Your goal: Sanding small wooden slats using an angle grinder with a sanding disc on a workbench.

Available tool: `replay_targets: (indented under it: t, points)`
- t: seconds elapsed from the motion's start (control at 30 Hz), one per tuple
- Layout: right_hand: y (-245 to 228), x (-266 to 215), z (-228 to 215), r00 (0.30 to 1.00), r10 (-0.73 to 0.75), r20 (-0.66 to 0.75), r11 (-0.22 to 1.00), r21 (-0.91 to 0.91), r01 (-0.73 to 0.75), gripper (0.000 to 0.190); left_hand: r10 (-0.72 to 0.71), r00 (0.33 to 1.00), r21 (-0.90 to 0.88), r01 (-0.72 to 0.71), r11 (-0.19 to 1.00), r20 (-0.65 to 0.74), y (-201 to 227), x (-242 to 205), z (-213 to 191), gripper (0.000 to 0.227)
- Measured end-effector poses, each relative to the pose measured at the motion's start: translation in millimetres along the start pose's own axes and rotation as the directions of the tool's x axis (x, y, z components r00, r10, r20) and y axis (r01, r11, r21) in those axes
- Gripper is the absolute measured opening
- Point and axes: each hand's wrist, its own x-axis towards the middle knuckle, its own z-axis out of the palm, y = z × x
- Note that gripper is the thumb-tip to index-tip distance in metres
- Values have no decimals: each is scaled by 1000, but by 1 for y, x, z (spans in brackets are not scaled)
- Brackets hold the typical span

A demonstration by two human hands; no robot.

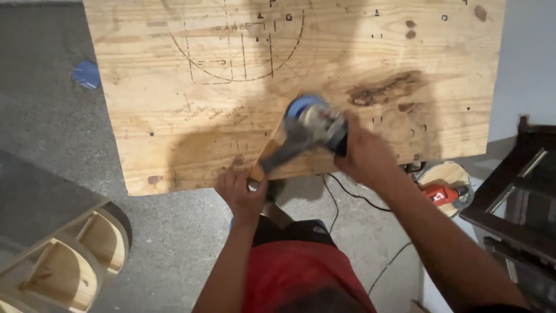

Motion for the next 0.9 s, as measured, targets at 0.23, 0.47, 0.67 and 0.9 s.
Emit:
replay_targets:
  t: [0.23,0.47,0.67,0.9]
  points:
    - [-15,-32,21,981,-92,173,995,47,85,100,52,998,14,-52,999,37,4,15,-9,57]
    - [-8,-14,-2,994,-69,-84,998,-10,68,95,-28,999,-33,30,999,41,31,44,-23,24]
    - [-34,-46,24,975,-180,129,983,44,176,94,-19,999,-1,19,1000,44,16,25,-13,34]
    - [-16,-10,-22,1000,-4,10,999,-49,5,93,20,1000,-18,-19,1000,7,26,39,-18,37]
